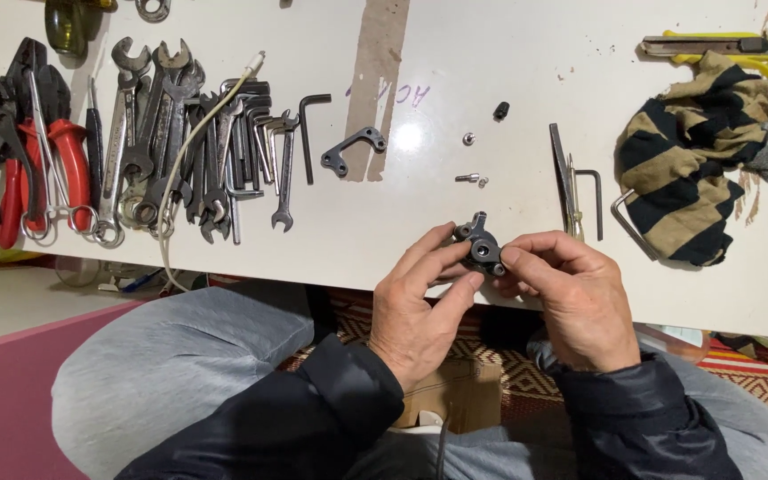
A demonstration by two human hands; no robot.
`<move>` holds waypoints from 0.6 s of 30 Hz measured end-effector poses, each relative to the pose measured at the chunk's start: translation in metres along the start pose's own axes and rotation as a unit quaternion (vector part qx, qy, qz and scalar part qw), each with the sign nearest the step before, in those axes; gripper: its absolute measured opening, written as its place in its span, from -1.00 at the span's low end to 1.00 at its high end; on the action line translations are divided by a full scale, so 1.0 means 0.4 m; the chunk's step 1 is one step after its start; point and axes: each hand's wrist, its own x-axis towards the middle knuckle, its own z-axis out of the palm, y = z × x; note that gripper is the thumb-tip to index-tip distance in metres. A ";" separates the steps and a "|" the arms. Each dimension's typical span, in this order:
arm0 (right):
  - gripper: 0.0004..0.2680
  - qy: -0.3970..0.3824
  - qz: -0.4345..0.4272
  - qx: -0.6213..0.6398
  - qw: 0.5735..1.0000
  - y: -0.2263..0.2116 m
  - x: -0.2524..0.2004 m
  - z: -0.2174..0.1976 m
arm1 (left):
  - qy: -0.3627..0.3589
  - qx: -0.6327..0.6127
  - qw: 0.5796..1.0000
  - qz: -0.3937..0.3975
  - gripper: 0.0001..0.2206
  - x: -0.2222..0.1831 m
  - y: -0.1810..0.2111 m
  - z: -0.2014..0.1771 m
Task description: Repairing and assembling a bicycle disc brake caliper on a workbench using various hand tools.
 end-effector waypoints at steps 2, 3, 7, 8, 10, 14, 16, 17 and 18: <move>-0.94 -0.003 -0.002 -0.001 1.000 0.004 0.001 -0.002 | 0.005 -0.004 1.000 -0.003 -0.73 0.002 -0.004 0.003; -0.94 -0.006 -0.005 -0.002 1.000 0.006 0.002 -0.004 | 0.009 -0.009 1.000 -0.006 -0.73 0.004 -0.007 0.006; -0.93 -0.012 -0.004 -0.003 1.000 -0.002 -0.001 -0.005 | 0.020 -0.034 0.999 -0.034 -0.76 0.011 -0.010 0.012; -0.92 -0.015 -0.002 0.000 1.000 -0.001 0.001 -0.006 | 0.024 -0.022 0.999 -0.033 -0.78 0.015 -0.011 0.013; -0.92 -0.019 0.000 0.003 1.000 -0.004 0.001 -0.008 | 0.028 -0.010 0.999 -0.032 -0.79 0.018 -0.013 0.015; -0.93 -0.028 -0.005 -0.007 1.000 -0.007 0.002 -0.011 | 0.036 -0.002 0.999 -0.025 -0.82 0.021 -0.011 0.016; -0.93 -0.032 -0.005 -0.011 0.999 -0.004 0.005 -0.014 | 0.038 -0.003 0.999 -0.028 -0.83 0.020 -0.003 0.015; -0.92 -0.029 -0.005 -0.018 0.999 -0.004 0.007 -0.013 | 0.037 -0.008 0.999 -0.037 -0.82 0.020 0.004 0.013; -0.92 -0.027 -0.006 -0.025 0.999 -0.004 0.008 -0.012 | 0.036 -0.012 0.998 -0.046 -0.81 0.020 0.010 0.011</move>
